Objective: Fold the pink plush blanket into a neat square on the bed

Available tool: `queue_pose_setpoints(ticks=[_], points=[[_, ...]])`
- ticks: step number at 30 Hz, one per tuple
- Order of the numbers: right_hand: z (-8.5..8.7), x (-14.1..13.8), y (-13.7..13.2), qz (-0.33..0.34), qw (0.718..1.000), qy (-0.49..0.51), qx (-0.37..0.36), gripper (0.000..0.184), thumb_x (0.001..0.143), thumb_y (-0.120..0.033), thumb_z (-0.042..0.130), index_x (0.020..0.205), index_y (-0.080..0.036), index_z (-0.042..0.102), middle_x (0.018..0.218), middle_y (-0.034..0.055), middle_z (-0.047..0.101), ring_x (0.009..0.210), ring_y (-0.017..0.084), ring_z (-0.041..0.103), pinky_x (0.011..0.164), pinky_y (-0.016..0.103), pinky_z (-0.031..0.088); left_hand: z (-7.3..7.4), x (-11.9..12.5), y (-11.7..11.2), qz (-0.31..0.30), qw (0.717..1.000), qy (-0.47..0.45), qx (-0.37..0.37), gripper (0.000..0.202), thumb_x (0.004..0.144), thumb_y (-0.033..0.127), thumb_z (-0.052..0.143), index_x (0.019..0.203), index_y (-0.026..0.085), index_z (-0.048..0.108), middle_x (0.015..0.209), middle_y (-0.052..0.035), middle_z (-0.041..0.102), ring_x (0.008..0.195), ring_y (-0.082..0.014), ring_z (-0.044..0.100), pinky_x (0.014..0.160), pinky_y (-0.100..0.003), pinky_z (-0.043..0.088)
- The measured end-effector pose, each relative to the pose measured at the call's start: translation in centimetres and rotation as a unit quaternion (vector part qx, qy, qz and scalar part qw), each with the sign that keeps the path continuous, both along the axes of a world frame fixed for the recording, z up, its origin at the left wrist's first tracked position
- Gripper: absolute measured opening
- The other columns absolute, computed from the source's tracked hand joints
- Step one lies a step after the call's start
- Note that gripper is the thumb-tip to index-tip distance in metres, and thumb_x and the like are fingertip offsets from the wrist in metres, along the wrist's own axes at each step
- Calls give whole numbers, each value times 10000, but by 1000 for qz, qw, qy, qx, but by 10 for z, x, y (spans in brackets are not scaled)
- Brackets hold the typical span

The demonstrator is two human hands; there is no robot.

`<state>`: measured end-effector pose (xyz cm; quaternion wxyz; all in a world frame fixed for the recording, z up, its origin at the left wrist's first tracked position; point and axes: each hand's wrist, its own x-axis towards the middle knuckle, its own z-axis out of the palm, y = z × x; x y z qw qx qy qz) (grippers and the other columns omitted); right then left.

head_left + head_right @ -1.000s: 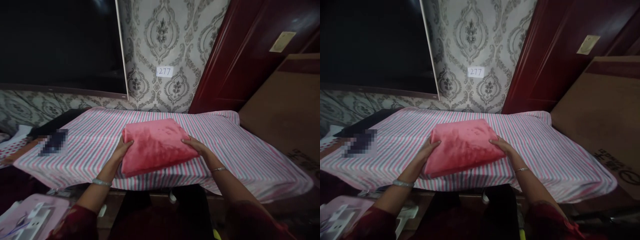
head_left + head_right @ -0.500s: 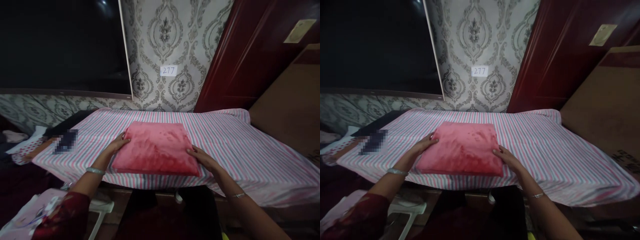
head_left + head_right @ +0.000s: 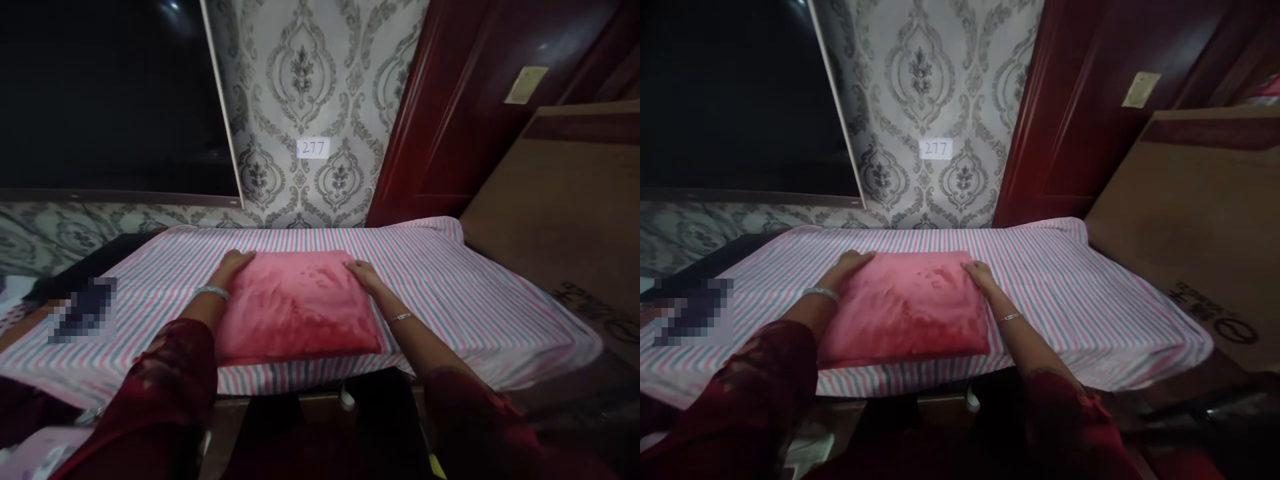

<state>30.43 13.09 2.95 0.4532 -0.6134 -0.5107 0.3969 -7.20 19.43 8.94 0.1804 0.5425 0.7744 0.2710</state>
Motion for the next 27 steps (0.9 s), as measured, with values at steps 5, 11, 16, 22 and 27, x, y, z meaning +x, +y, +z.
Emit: queue_pose_setpoints(ticks=[5,11,16,22,27], points=[[-3,-11,12,-49,998,-2,51,132,662,-327,600,721,-211,580,723,-1,625,773,188,570,667,253,432,-13,10,0,35,998,51,12,414,902,301,508,1157,15,663,1244,-312,663,1201,-392,624,919,-420,485],[-9,-11,0,-42,996,35,71,150,703,-353,569,683,-205,565,657,-29,555,735,167,526,665,248,409,-25,8,-11,36,996,83,24,417,913,358,449,1064,49,685,1114,-280,703,1110,-384,646,882,-425,497],[-9,0,-27,-30,993,96,65,287,742,-481,598,671,-207,549,617,-28,529,649,147,491,598,241,393,-20,11,-14,43,994,90,40,494,929,392,412,1136,19,661,1121,-271,701,1098,-376,646,890,-428,499],[-2,8,-56,50,981,180,44,215,719,-373,625,794,-178,678,728,20,689,706,181,622,653,261,497,-7,0,-33,38,991,121,49,494,889,499,475,1054,85,686,1141,-235,690,1016,-362,664,850,-431,518],[-2,6,-59,112,969,218,22,270,695,-252,691,950,-178,743,763,23,734,709,191,674,695,283,549,-1,-6,-63,-14,985,173,-6,462,888,564,462,929,158,678,976,-188,731,1009,-388,670,805,-435,519]])
